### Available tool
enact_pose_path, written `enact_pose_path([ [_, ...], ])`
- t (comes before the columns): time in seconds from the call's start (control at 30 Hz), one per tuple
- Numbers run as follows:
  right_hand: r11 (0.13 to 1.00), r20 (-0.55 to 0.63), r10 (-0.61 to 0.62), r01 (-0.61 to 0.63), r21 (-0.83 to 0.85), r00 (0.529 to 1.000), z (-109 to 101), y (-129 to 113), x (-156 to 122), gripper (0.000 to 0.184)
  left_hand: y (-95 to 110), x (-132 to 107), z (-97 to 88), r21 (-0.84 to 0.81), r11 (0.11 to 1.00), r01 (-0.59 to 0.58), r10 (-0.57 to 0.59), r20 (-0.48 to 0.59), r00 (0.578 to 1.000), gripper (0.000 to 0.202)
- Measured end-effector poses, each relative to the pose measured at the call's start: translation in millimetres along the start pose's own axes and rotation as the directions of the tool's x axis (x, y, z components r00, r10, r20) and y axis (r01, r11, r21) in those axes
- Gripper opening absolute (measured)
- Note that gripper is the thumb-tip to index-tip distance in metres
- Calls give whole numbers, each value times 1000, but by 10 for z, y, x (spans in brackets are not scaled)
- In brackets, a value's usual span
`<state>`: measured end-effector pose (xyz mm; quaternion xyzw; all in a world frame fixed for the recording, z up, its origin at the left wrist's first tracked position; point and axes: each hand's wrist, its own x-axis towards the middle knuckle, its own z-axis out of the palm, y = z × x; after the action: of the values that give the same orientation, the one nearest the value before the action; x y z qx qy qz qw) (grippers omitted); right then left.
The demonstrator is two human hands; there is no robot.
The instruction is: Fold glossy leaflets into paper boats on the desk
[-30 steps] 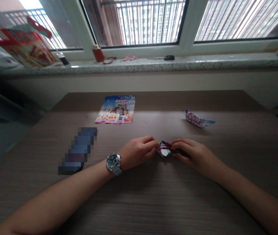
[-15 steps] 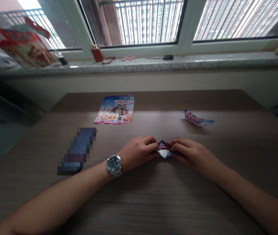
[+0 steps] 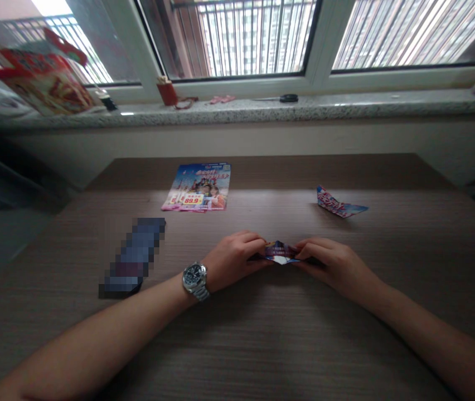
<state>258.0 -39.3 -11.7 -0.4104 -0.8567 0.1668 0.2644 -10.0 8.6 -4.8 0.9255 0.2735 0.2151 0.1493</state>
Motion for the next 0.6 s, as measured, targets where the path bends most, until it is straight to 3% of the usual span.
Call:
enact_pose_path([
  [0.4, 972, -9, 166, -162, 172, 986, 11, -62, 13, 5, 27, 14, 14, -101, 994, 46, -51, -39, 998, 10],
  [0.6, 983, -10, 76, -74, 166, 997, 46, -113, 42, 14, 63, 24, 31, -153, 988, -2, -1, -22, 1000, 12],
])
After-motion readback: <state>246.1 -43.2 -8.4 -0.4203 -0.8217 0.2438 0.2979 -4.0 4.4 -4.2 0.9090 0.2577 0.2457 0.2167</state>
